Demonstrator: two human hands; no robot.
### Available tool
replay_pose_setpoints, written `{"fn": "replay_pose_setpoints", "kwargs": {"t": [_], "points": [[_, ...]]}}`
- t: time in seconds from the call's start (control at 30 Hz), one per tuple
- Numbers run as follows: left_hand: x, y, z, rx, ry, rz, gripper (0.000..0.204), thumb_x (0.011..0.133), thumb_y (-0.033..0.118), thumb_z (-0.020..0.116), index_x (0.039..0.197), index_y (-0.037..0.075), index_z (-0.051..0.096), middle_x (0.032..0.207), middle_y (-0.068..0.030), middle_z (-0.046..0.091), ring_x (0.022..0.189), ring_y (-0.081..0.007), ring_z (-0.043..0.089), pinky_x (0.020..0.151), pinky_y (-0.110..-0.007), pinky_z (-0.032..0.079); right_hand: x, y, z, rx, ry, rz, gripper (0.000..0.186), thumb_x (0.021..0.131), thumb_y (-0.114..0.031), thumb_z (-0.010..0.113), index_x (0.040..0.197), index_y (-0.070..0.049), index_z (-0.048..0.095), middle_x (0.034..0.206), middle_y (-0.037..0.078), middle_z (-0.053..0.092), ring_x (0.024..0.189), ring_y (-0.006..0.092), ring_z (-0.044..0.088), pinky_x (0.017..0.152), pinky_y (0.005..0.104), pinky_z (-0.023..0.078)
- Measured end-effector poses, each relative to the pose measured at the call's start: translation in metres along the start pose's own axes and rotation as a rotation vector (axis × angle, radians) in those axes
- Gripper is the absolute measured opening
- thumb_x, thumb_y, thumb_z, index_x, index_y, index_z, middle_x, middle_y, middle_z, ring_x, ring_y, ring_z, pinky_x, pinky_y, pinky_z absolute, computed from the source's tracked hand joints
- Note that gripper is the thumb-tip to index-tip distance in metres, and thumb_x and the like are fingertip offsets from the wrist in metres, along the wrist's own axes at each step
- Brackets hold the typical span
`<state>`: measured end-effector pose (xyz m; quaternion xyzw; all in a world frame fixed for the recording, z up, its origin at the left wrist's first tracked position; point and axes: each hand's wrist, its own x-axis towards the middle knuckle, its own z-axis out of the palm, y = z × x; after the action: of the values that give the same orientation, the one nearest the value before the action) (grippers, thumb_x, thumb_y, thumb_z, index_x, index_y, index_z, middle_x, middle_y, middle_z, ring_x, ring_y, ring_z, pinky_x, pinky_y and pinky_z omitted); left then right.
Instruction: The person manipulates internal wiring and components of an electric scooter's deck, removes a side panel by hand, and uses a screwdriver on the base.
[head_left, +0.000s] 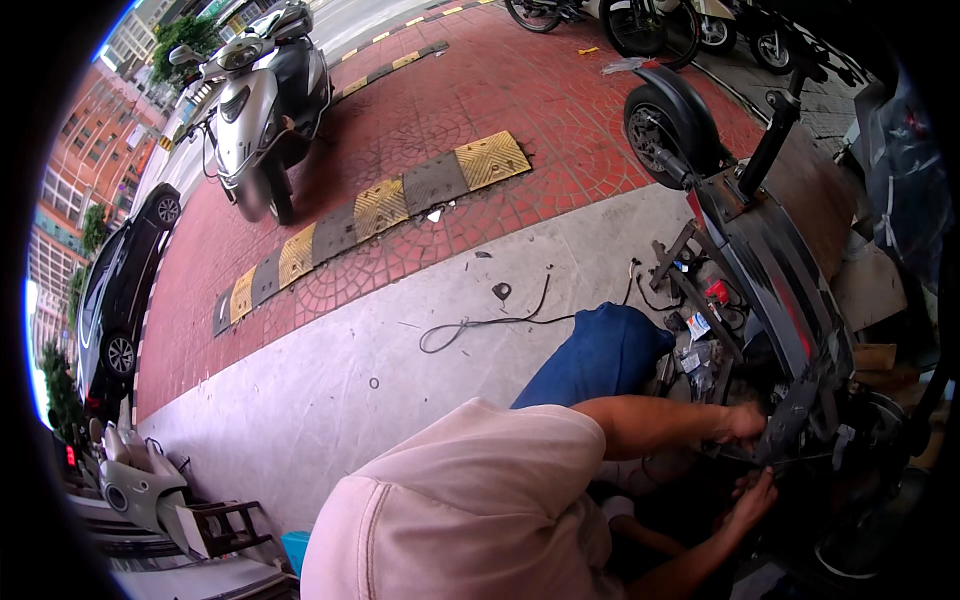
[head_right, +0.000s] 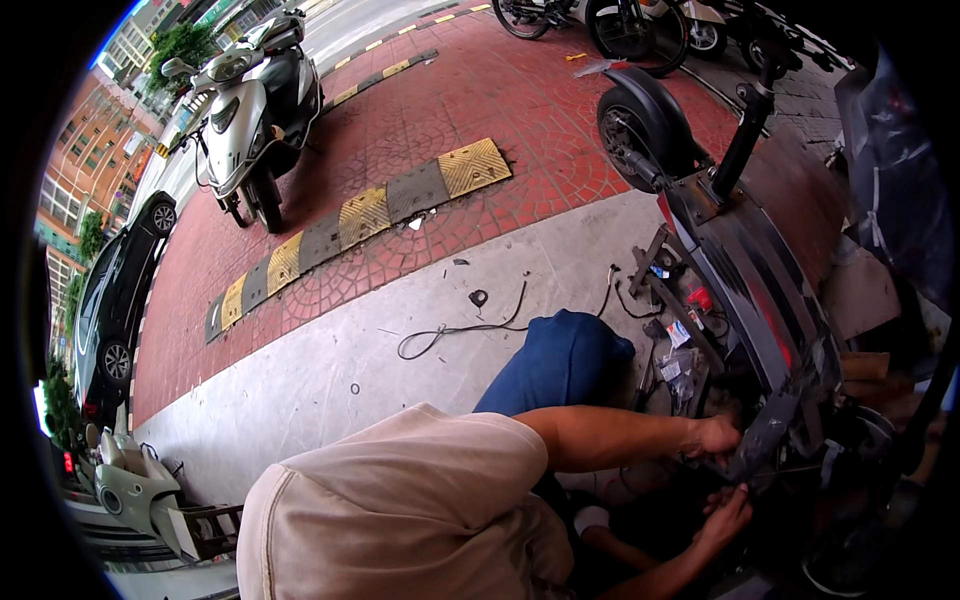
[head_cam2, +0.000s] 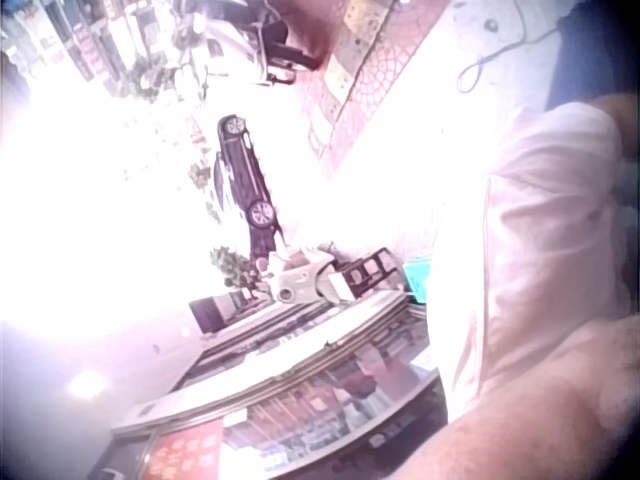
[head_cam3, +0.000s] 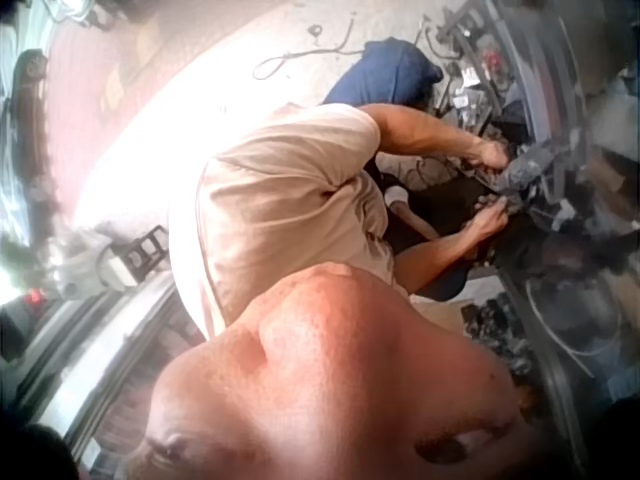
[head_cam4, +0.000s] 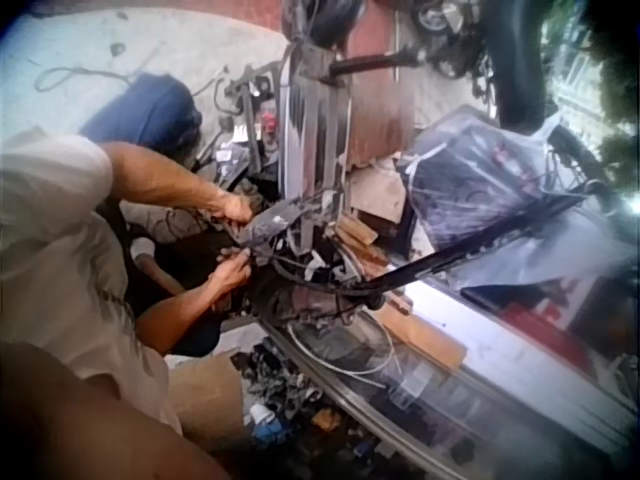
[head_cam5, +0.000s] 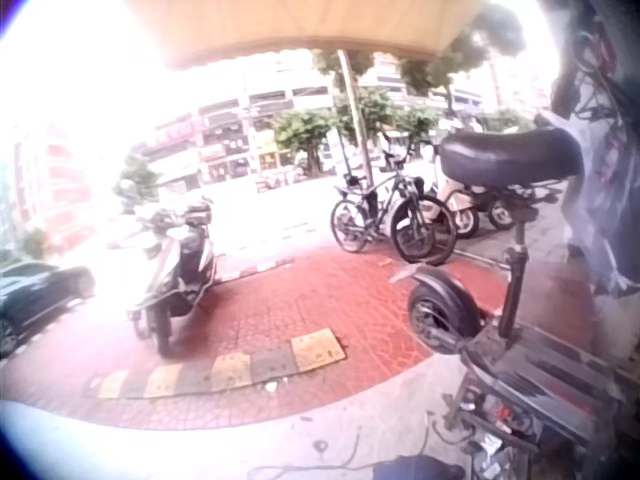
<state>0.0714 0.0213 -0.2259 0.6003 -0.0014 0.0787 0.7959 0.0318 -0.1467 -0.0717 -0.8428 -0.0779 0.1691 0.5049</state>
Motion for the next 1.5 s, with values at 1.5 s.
{"fn": "replay_pose_setpoints", "kwargs": {"t": [1.5], "points": [[-0.065, 0.238, -0.018, 0.029, 0.549, -0.041, 0.027, 0.1, 0.03, 0.067, 0.088, 0.006, 0.067, 0.081, -0.0025, 0.07, 0.072, -0.012, 0.062, 0.062, -0.029, 0.046, -0.037, 0.018, 0.015, -0.4, -0.27, -0.169, 0.036, 0.092, -0.036, 0.071, 0.109, -0.004, 0.073, 0.1, 0.017, 0.076, 0.095, 0.036, 0.072, 0.084, 0.0449, 0.056]]}}
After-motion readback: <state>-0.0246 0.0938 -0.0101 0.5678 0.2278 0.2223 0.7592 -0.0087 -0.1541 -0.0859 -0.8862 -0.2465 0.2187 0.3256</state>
